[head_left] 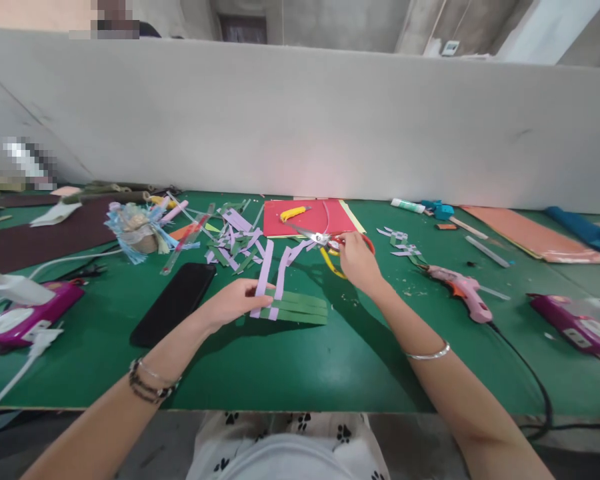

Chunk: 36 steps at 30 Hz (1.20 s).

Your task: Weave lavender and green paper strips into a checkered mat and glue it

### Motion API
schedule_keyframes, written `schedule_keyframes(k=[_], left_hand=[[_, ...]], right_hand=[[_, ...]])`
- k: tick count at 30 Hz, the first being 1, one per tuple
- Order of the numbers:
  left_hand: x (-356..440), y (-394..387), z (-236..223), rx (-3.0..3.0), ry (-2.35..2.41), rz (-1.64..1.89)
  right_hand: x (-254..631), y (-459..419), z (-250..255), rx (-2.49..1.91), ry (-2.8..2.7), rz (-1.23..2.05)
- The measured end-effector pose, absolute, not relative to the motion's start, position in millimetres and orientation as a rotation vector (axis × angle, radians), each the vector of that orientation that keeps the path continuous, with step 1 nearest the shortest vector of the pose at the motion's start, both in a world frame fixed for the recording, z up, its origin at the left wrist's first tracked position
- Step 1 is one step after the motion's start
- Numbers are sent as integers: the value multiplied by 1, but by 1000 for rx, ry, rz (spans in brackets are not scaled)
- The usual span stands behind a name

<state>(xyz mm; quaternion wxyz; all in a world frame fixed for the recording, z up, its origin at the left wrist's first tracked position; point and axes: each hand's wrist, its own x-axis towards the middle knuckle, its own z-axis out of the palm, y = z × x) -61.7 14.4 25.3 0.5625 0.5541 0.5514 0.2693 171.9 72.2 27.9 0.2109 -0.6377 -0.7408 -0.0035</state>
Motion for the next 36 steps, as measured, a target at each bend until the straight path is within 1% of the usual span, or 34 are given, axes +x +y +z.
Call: schedule_keyframes(k=[2,7,12,14,18,22,25,30,32,36], left_hand=[[-64,20,26,1235,1312,757],[-60,39,33,931,1129,1161],[-50,58,50,695,939,1447],[-46,65,55,663,908,1498],[-41,72,60,580,815,1592],[-41,75,63,391,806,1671],[-50,87,69,259,823,1738],[-71,115,87,214,780,1929],[-69,117,91,245,769,1947],[-44,106,90,617,731,1795]], right_hand=[[179,71,36,-1621,-1815,129],[188,55,46,-1253,-1509,928],[180,26,45,-986,-1414,1399],[174,18,43,-932,-1377,1535],[162,15,35,-965,-1379,1556],[165,24,33,-895,-1155,1530],[177,31,40,-788,-1053,1425],[194,34,51,-744,-1013,1166],[195,33,51,-743,-1016,1151],[188,27,39,-855,-1265,1307]])
